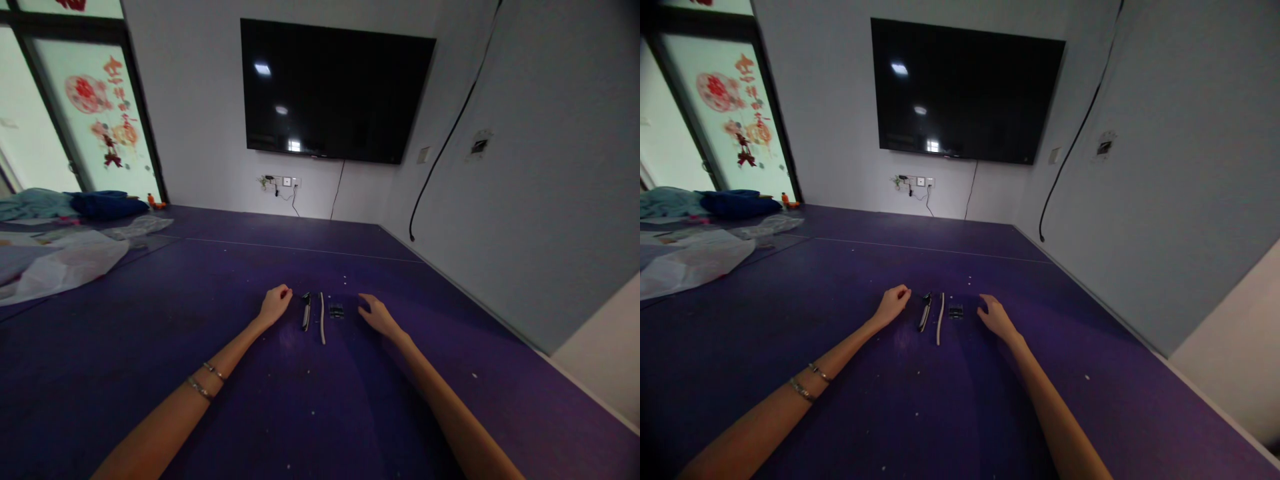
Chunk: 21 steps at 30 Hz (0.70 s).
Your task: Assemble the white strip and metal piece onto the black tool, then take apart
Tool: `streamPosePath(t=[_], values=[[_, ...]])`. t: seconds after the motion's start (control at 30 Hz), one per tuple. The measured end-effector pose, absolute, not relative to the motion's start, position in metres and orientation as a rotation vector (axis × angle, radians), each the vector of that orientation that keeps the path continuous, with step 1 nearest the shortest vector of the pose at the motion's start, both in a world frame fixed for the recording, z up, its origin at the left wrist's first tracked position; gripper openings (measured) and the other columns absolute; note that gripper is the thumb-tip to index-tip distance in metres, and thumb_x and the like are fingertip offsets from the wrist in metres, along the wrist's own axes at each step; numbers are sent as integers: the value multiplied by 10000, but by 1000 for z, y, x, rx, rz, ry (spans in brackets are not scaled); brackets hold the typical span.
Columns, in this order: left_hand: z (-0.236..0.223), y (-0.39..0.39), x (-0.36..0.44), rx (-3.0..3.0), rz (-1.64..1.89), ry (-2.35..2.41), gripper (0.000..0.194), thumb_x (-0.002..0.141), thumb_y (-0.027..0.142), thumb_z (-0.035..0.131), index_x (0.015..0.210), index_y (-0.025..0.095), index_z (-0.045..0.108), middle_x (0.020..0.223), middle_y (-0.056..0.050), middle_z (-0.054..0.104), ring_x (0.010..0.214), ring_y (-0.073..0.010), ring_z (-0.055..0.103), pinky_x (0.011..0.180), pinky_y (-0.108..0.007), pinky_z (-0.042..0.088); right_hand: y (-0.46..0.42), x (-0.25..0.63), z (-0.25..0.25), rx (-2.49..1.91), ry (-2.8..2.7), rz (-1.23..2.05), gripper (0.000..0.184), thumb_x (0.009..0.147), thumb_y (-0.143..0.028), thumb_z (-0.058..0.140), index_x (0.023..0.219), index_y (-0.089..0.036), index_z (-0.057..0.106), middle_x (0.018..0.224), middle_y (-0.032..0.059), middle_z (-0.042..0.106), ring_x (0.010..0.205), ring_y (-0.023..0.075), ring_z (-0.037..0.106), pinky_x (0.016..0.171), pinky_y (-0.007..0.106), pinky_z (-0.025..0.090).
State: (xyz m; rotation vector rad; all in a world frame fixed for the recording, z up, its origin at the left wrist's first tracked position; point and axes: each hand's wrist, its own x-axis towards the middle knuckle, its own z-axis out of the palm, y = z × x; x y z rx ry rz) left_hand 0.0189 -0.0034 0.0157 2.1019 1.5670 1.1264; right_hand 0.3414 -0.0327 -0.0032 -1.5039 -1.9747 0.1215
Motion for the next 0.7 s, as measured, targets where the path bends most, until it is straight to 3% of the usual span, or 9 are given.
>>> streamPosePath(t=[0.2,0.33,0.7], values=[[16,12,-27,2457,834,1790,262,842,304,385,915,169,599,981,-101,619,956,-219,545,829,-332,389,-46,370,-17,-1605,-1959,20,397,812,-269,441,1166,-129,552,1209,142,555,1153,237,488,1009,410,350],[4,19,-42,2510,686,1890,351,854,324,370,1111,171,555,1281,-123,499,1227,-310,375,982,-485,271,-52,374,-22,-1643,-1999,8,374,827,-288,426,1132,-144,590,1233,123,545,1195,237,452,1029,408,330],[-5,26,-47,2491,511,1866,446,866,318,324,1234,134,496,1347,-126,438,1278,-304,326,1008,-453,282,-58,368,-18,-1670,-2002,-27,390,839,-271,407,1146,-115,591,1254,142,530,1201,245,451,1024,406,341]])
